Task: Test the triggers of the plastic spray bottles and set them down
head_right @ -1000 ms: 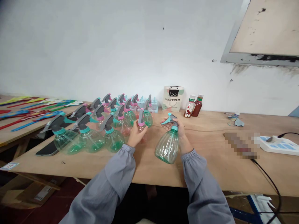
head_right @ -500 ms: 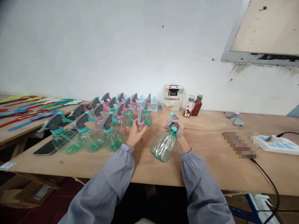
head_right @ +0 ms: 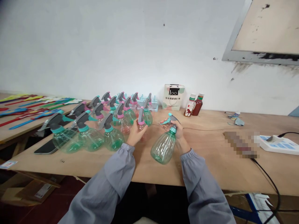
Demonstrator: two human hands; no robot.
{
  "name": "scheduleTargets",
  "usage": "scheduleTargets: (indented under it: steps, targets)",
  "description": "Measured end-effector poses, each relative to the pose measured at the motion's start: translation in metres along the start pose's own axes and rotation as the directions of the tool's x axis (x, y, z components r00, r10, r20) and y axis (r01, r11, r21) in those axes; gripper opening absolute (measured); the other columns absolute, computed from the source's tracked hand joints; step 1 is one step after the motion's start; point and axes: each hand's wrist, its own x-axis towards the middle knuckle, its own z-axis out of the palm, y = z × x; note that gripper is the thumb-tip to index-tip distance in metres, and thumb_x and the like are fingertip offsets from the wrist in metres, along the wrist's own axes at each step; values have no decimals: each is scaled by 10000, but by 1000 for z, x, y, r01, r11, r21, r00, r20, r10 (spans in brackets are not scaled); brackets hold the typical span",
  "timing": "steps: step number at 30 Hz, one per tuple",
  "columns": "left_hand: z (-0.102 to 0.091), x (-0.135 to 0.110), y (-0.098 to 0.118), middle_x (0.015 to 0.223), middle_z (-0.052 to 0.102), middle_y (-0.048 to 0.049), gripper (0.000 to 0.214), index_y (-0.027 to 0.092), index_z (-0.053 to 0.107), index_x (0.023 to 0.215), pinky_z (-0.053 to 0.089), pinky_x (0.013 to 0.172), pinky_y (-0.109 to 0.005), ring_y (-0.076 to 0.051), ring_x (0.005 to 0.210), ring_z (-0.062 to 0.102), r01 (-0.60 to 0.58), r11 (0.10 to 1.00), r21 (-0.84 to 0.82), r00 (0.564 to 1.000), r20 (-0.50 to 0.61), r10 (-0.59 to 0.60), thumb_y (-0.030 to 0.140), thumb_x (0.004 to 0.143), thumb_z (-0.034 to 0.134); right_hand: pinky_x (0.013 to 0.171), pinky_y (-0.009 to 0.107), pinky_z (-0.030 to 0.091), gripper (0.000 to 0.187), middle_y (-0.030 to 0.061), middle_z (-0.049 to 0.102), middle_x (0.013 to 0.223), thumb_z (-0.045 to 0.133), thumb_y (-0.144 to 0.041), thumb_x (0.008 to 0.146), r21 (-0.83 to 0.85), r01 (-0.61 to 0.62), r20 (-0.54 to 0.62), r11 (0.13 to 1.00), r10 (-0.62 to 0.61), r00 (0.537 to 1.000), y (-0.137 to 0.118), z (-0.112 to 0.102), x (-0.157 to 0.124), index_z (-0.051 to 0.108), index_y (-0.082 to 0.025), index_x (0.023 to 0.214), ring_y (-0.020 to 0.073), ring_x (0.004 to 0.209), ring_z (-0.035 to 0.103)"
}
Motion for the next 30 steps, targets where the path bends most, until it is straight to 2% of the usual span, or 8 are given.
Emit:
scheduleTargets:
  steps: [2,7,12,16,19,22,24,30]
  targets:
    - [0,-1,1,1218,690,-123,549,216,490,1298,464,1053,-452,-278,1171,660,5,1000,9,1000,0,-5,354,820,721,755,408,602,203,16,701,681,669,-441,677,10,-2,-9,1000,2,1000,1,1,0,634,-264,768,261,764,732]
    - [0,-2,4,1211,692,-124,540,210,496,1290,457,1064,-463,-285,1183,655,13,1000,10,1000,0,-13,351,820,722,701,373,585,157,4,614,586,649,-400,664,1,84,-77,996,-84,994,3,3,0,594,-256,634,220,645,681]
    - [-1,-1,4,1199,698,-117,521,216,504,1279,458,1061,-469,-286,1178,655,16,1000,0,1000,14,-16,348,824,721,805,434,597,186,33,737,747,661,-416,657,4,62,-76,998,-61,995,4,10,-2,647,-263,763,291,864,742]
    - [-1,-1,5,1199,700,-114,516,213,509,1273,460,1058,-470,-290,1180,654,16,1000,9,1000,14,-16,348,823,725,815,439,598,219,49,775,833,678,-423,659,-21,26,-56,999,-27,998,7,10,-2,659,-261,807,313,957,739]
    - [-1,-1,5,1203,698,-111,510,218,510,1271,461,1058,-467,-284,1168,657,16,1000,8,1000,10,-16,343,825,722,792,427,596,198,48,723,739,670,-430,674,-31,18,-43,999,-19,999,10,5,0,632,-258,765,298,904,736]
    - [0,-2,5,1217,691,-119,521,214,504,1279,457,1068,-467,-283,1180,654,20,1000,9,1000,-1,-20,341,824,721,726,398,593,195,23,614,602,646,-441,689,-35,56,-64,998,-58,996,10,2,-1,581,-258,672,261,759,714]
    - [0,-2,5,1221,689,-121,517,212,502,1276,458,1066,-468,-283,1176,655,20,1000,13,1000,-1,-20,345,826,718,713,396,592,204,18,580,571,639,-447,683,-32,75,-60,997,-77,995,8,4,-2,574,-258,640,261,741,711]
    - [-1,-2,5,1210,691,-121,499,207,504,1264,461,1059,-469,-285,1167,655,15,1000,22,1000,4,-15,344,832,712,825,455,588,241,46,718,757,658,-482,686,-57,76,-29,995,-77,997,6,13,-5,634,-265,788,315,928,736]
